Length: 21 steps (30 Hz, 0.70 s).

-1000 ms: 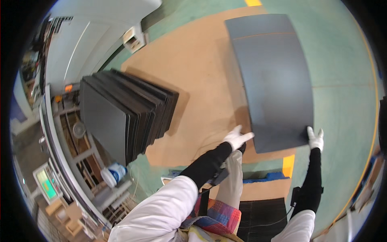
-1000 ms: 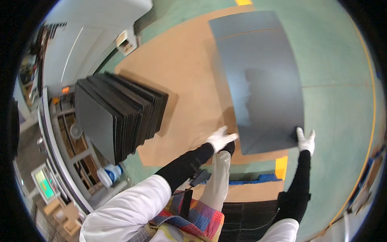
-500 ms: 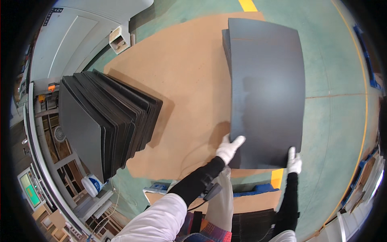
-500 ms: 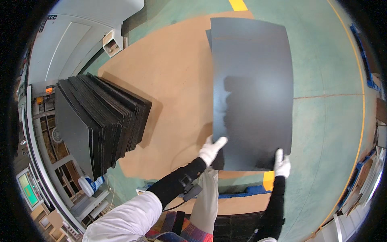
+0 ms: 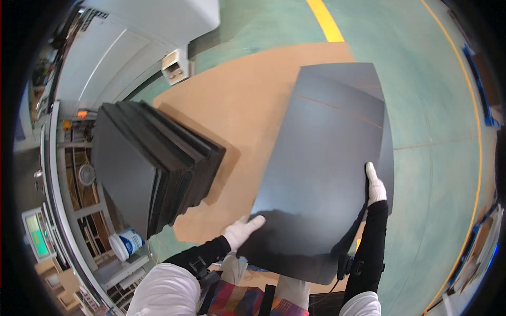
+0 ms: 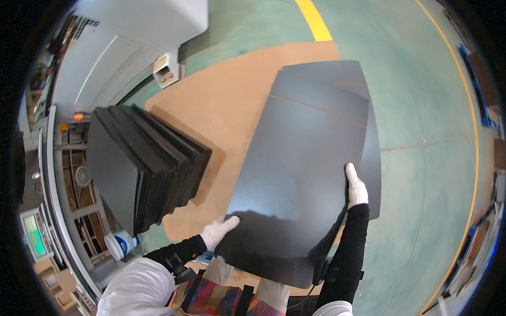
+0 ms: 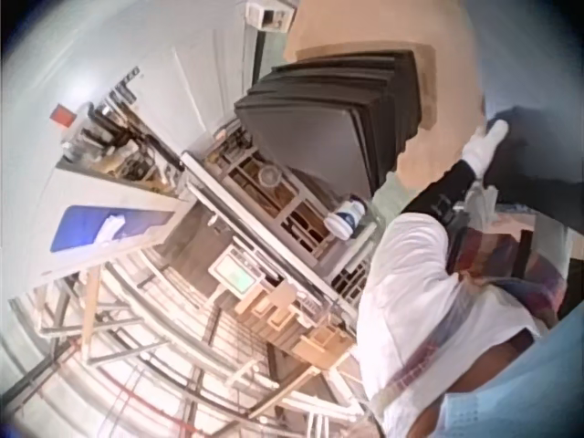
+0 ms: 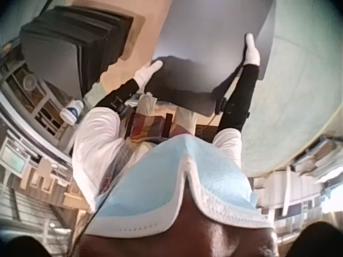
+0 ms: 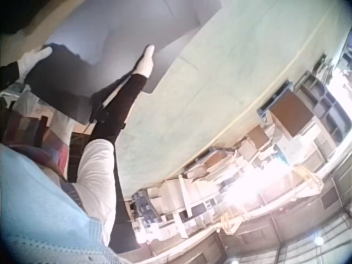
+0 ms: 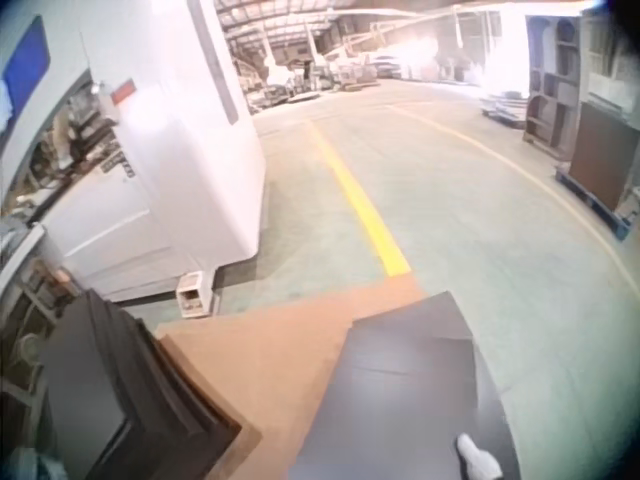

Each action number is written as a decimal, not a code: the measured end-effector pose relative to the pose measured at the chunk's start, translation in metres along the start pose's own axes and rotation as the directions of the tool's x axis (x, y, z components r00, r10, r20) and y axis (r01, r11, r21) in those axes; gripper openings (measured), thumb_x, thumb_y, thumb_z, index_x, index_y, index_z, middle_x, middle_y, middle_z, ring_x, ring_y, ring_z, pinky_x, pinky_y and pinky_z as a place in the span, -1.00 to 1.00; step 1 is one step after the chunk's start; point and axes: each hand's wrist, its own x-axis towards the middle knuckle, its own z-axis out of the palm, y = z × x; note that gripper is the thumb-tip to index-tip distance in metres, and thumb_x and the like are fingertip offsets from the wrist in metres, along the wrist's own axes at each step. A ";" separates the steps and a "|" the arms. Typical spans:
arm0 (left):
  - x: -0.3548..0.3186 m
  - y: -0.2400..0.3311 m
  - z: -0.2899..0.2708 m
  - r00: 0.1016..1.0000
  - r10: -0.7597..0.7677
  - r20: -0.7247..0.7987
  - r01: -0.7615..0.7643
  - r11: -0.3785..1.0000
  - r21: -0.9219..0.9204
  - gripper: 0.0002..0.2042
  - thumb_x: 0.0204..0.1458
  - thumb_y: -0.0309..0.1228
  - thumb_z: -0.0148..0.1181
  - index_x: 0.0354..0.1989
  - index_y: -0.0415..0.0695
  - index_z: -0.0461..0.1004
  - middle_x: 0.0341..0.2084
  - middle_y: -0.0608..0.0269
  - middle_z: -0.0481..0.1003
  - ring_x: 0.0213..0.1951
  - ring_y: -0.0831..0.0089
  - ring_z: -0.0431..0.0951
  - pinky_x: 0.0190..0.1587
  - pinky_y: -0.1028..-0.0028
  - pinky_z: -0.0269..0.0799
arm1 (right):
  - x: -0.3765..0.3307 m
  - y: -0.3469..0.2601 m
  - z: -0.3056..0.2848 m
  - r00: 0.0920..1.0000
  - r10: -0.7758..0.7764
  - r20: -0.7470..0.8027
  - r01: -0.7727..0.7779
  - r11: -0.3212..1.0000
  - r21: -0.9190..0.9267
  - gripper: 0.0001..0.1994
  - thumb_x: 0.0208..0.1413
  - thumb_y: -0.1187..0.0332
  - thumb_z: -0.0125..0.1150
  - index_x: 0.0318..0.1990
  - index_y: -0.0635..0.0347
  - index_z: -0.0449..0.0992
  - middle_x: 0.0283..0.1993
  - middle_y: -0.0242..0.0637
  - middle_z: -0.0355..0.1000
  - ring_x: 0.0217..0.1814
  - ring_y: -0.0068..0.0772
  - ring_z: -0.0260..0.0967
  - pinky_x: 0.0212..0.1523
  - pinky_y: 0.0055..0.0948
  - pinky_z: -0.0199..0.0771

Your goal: Move black panels to a machine bed, interact with the control interface, and clean the panels using an air duster.

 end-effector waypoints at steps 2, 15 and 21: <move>-0.028 -0.001 0.004 0.981 -0.076 -0.176 0.110 0.975 0.191 -0.01 -0.06 0.35 0.01 0.26 -0.40 0.15 0.19 -0.26 0.27 0.26 0.04 0.25 0.29 0.31 0.12 | -0.005 -0.011 0.015 0.998 -0.042 -0.047 0.033 0.982 -0.186 -0.21 0.06 -0.27 0.10 -0.09 0.54 0.50 -0.15 -0.15 0.51 -0.17 -0.37 0.43 -0.09 -0.39 0.40; -0.219 -0.040 -0.030 0.989 -0.146 0.037 0.140 0.980 0.144 -0.01 -0.14 0.40 0.03 0.16 -0.38 0.29 0.02 -0.22 0.43 0.11 0.06 0.42 0.14 0.25 0.29 | -0.184 0.053 -0.030 0.998 -0.058 -0.029 0.048 0.962 -0.268 -0.06 0.04 -0.40 -0.02 0.04 0.56 0.43 0.00 -0.10 0.48 -0.01 -0.27 0.41 0.03 -0.36 0.38; -0.279 -0.069 -0.077 0.992 -0.071 0.107 0.062 0.994 0.086 0.11 -0.18 0.47 0.00 0.21 -0.45 0.20 0.14 -0.28 0.31 0.21 -0.02 0.31 0.21 0.25 0.22 | -0.300 -0.019 0.033 0.993 -0.030 -0.114 -0.001 0.966 -0.260 -0.18 0.09 -0.23 0.12 0.18 0.46 0.31 0.21 0.04 0.32 0.19 -0.06 0.27 0.23 -0.21 0.20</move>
